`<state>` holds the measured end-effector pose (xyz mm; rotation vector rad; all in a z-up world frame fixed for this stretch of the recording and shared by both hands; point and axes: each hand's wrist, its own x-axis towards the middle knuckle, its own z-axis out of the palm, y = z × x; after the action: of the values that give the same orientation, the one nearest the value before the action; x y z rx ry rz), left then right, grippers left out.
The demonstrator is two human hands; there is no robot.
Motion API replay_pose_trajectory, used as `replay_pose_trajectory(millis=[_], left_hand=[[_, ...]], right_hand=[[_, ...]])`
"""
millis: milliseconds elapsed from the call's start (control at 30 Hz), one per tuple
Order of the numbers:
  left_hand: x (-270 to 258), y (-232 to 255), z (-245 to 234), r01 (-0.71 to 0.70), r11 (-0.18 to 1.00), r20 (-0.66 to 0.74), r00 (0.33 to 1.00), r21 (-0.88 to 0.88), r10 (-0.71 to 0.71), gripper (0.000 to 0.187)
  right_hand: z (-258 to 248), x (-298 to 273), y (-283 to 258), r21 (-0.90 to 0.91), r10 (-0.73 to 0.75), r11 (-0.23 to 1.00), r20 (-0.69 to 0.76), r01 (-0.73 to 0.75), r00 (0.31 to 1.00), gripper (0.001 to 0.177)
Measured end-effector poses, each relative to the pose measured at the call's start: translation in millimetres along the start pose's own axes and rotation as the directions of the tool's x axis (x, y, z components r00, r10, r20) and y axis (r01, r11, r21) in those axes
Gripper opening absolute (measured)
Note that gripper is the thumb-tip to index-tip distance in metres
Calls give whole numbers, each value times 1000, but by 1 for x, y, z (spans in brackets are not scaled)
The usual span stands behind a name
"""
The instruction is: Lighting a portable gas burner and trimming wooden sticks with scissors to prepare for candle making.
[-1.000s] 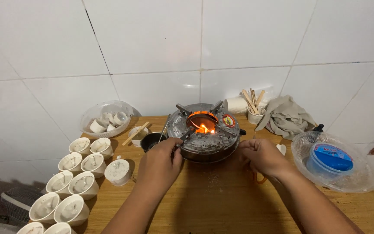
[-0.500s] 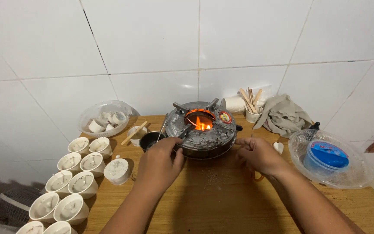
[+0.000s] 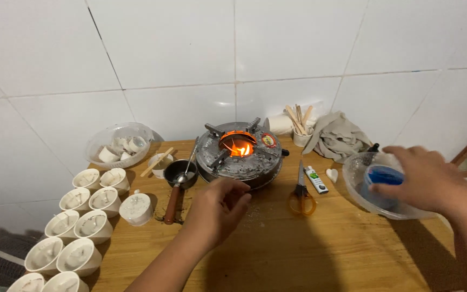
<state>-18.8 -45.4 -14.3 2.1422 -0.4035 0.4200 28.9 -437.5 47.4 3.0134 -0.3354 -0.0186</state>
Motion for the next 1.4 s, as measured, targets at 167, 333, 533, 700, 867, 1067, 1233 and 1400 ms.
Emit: replay_pose_trajectory(millis=[167, 333, 533, 700, 867, 1067, 1233, 1400], left_hand=[[-5, 6, 20, 108, 985, 145, 986, -136, -88, 23], [-11, 28, 38, 200, 957, 264, 954, -209, -142, 42], [-33, 31, 101, 633, 546, 585, 758, -549, -290, 60], [-36, 30, 123, 685, 342, 644, 726, -644, -240, 82], [-40, 48, 92, 780, 262, 701, 626, -569, -341, 73], [-42, 53, 76, 764, 346, 618, 645, -546, -450, 76], [-46, 28, 107, 777, 372, 645, 629, -508, -434, 81], [-45, 13, 127, 786, 285, 704, 618, -548, -350, 84]], right_hand=[[10, 6, -2, -44, -4, 999, 251, 16, 968, 101], [8, -9, -7, 83, -48, 996, 298, 24, 953, 100], [23, -39, -20, 202, -258, 956, 233, 213, 938, 88], [1, -92, -56, 298, -361, 914, 278, 277, 890, 84], [-30, -126, -80, 480, -321, 856, 202, 192, 925, 72], [-63, -129, -83, 520, -171, 854, 248, 18, 954, 77], [-23, -91, -52, 497, -97, 868, 191, -11, 977, 76], [-11, -78, -46, 405, -93, 912, 354, -63, 930, 73]])
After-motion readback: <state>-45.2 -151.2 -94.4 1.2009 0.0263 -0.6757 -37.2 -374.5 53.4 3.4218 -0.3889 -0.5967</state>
